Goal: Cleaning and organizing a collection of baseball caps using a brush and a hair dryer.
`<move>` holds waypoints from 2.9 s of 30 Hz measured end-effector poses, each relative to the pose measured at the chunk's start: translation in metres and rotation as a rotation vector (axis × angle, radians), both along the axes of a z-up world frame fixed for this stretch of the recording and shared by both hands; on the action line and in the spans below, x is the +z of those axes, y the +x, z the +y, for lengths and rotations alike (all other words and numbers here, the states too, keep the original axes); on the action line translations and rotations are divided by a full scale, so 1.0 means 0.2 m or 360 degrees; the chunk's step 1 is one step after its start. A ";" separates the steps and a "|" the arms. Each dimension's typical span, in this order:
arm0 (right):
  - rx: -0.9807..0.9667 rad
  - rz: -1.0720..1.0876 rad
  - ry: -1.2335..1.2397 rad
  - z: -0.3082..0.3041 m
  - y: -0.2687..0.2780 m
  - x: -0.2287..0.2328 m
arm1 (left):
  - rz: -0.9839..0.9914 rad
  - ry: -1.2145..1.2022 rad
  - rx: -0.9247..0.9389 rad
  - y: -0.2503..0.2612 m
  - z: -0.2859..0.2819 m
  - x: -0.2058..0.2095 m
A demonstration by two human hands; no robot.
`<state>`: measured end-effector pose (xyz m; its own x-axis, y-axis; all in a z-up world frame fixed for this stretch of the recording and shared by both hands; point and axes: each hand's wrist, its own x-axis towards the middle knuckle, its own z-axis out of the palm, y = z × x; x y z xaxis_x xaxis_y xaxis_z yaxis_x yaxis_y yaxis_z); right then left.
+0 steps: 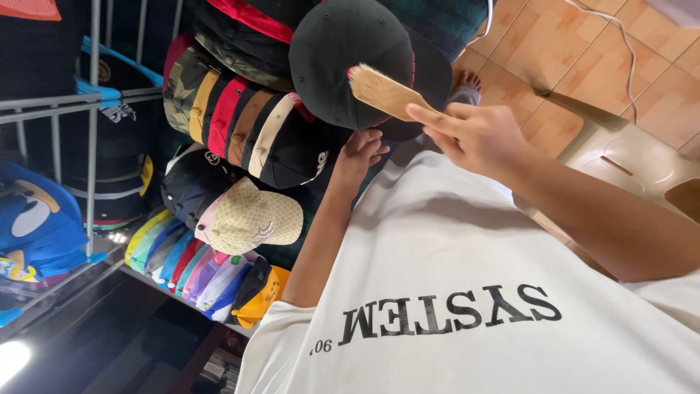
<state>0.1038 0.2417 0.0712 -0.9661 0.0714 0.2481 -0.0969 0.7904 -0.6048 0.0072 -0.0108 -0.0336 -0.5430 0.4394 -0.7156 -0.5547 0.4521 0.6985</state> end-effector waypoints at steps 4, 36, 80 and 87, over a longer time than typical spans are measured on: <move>0.0174 -0.0135 0.0178 0.08 0.07 0.10 | -0.0020 -0.0007 0.0026 0.00 0.02 0.06; 0.0202 -0.0267 0.1084 0.54 0.28 -0.53 | -0.1078 0.1365 0.1072 0.15 -0.09 -0.31; -0.0363 -0.0645 -0.2236 0.59 -0.28 -0.62 | -0.0863 0.0968 0.1238 0.18 0.14 -0.05; -0.0320 -0.1066 -0.0737 0.59 -0.57 -0.80 | -0.0764 0.0967 0.1193 0.23 0.17 -0.03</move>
<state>-0.0103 0.3595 -0.0892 -0.8567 0.2111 -0.4707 0.5146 0.4119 -0.7520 0.0523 0.0236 -0.0405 -0.5421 0.4650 -0.6999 -0.8221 -0.4662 0.3269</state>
